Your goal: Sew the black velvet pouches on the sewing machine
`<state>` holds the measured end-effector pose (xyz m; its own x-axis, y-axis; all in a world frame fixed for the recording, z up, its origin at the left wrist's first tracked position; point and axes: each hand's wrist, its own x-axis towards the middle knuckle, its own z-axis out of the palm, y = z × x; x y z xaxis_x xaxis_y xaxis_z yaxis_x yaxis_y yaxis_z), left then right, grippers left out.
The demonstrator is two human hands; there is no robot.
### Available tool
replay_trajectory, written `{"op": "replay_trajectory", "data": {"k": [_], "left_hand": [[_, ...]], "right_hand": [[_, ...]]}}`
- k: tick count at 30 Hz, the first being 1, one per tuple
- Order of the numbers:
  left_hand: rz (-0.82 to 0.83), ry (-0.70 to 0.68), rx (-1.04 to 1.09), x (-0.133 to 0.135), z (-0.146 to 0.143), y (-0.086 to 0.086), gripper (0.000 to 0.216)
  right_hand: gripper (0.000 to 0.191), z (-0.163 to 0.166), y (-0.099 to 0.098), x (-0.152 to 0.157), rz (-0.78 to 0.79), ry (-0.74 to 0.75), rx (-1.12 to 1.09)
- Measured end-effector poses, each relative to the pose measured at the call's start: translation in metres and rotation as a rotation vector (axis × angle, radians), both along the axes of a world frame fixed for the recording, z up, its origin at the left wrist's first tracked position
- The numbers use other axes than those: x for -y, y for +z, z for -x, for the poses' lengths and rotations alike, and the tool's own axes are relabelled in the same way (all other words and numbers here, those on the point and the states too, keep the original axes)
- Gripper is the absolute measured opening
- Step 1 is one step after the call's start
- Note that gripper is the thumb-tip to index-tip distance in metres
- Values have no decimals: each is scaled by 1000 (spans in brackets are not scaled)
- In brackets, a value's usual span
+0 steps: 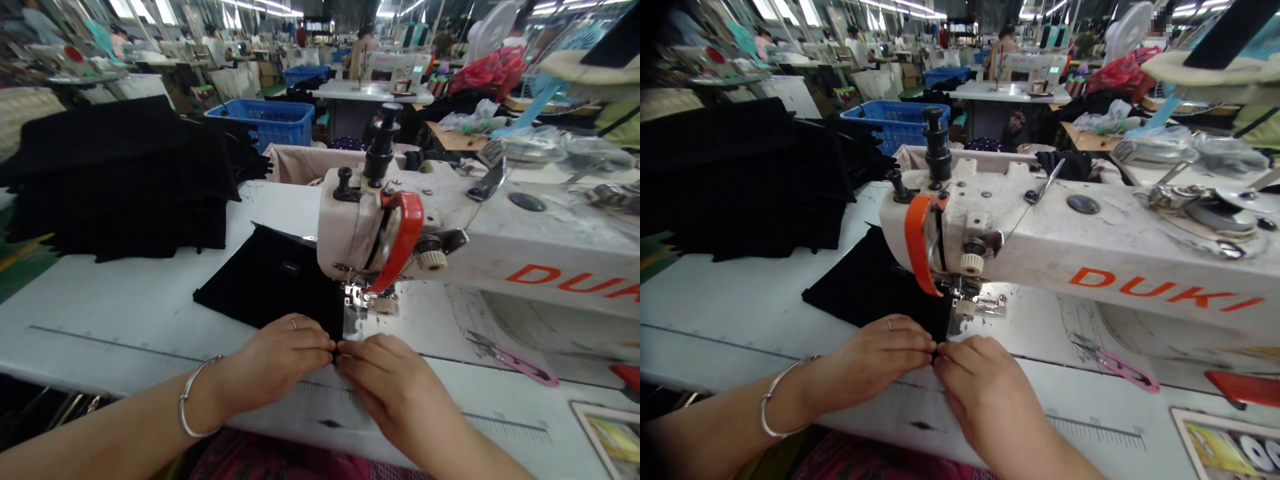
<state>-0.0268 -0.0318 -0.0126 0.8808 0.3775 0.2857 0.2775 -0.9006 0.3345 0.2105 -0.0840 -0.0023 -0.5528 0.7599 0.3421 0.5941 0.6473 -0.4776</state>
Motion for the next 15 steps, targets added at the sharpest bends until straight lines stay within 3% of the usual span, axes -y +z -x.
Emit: {"op": "replay_trajectory", "data": {"k": [5, 9, 11, 15], "left_hand": [[-16, -3, 40, -3, 2, -5, 24], [-9, -16, 51, -3, 3, -6, 26], [-10, -14, 51, -2, 3, -5, 26], [-18, -9, 53, -2, 1, -2, 23]], "right_hand": [[13, -21, -6, -49, -18, -251, 68], [8, -21, -14, -56, -51, -336, 54], [11, -17, -13, -43, -61, -288, 35], [20, -11, -7, -15, 12, 52, 5]]}}
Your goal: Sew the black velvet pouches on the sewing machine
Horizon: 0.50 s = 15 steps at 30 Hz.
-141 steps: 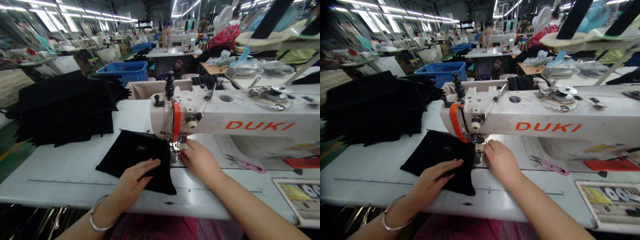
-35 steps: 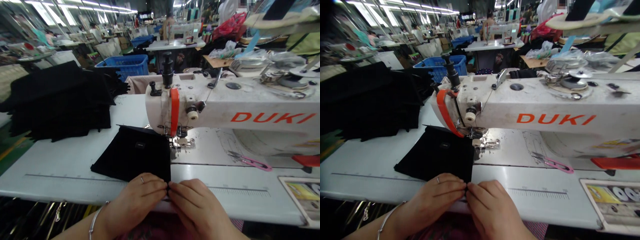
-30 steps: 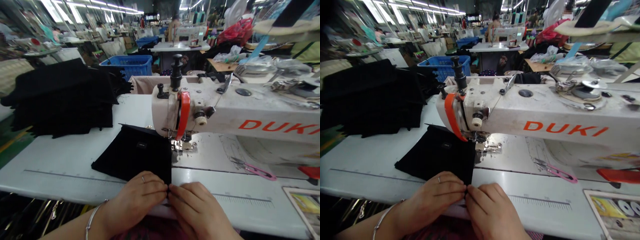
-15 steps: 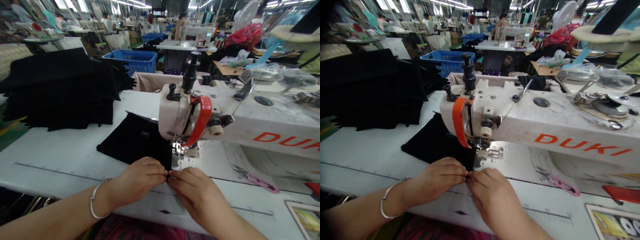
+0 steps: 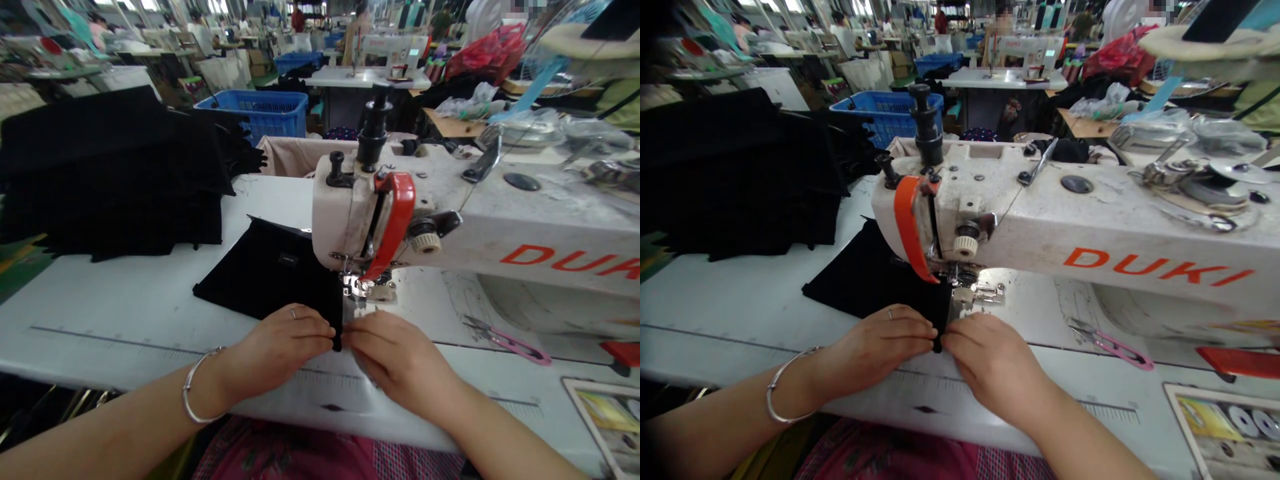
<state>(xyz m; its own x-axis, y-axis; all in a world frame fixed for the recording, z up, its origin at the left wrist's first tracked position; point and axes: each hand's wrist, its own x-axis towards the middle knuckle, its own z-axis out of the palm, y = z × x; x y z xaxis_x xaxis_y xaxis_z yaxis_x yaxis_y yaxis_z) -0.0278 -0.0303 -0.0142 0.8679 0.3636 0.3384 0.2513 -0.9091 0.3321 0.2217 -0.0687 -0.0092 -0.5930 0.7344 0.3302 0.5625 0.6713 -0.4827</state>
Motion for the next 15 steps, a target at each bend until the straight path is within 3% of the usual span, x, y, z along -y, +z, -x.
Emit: {"op": "replay_trajectory", "data": {"k": [7, 15], "left_hand": [[23, -3, -36, 0, 0, 1, 25], [-25, -22, -24, -18, -2, -2, 23]], "right_hand": [[22, 2, 1, 7, -12, 94, 8], [26, 5, -2, 0, -26, 39, 32]]}}
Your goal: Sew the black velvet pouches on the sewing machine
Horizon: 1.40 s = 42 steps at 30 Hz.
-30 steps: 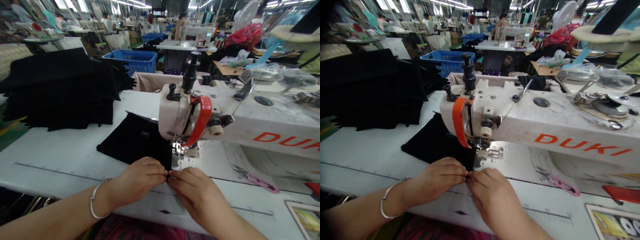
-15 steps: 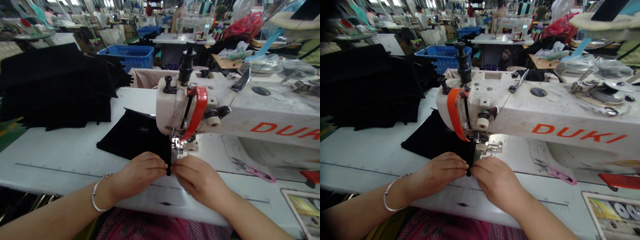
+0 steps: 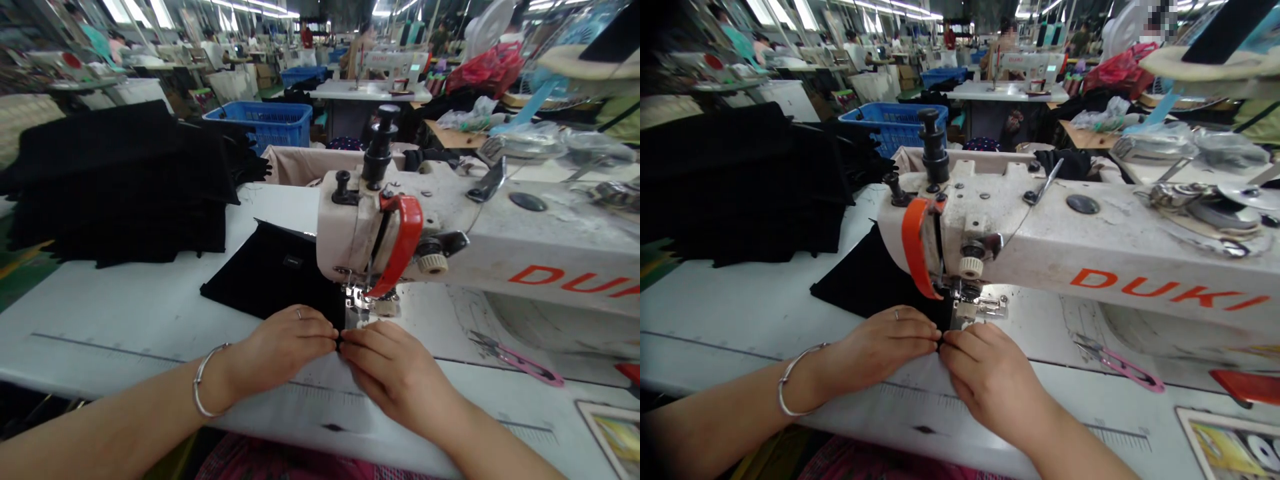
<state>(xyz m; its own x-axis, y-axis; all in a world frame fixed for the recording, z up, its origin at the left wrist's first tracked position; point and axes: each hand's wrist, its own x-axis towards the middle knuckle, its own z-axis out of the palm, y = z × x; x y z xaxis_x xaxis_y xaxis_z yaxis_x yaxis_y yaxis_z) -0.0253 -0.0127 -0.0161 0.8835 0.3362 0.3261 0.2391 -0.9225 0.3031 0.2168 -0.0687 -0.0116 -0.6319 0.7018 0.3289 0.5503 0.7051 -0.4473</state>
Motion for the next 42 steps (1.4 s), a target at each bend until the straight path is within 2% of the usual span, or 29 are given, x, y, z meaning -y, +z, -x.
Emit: {"op": "replay_trajectory", "data": {"k": [5, 9, 16, 22, 29, 37, 39, 42], "left_hand": [[-70, 9, -97, -18, -3, -3, 25], [-124, 28, -91, -31, -6, -2, 26], [-132, 85, -55, -52, -14, -1, 21], [-136, 159, -38, -66, -19, 0, 23], [-159, 178, -63, -70, -22, 2, 26], [-125, 64, -159, -85, -6, 10, 34], [-124, 66, -206, -83, -7, 13, 36], [-120, 123, -261, -65, -14, 19, 39]], "right_hand": [[28, 2, -3, -8, -53, -79, -2], [29, 2, -7, -11, -79, -152, 29], [44, 5, -13, -15, -11, -289, 146], [47, 6, -14, -17, 24, -307, 174], [44, 7, -15, -16, -1, -330, 141], [40, 7, -13, -17, 3, -327, 91], [38, 7, -13, -18, 0, -328, 81], [36, 7, -12, -18, -15, -332, 59]]}}
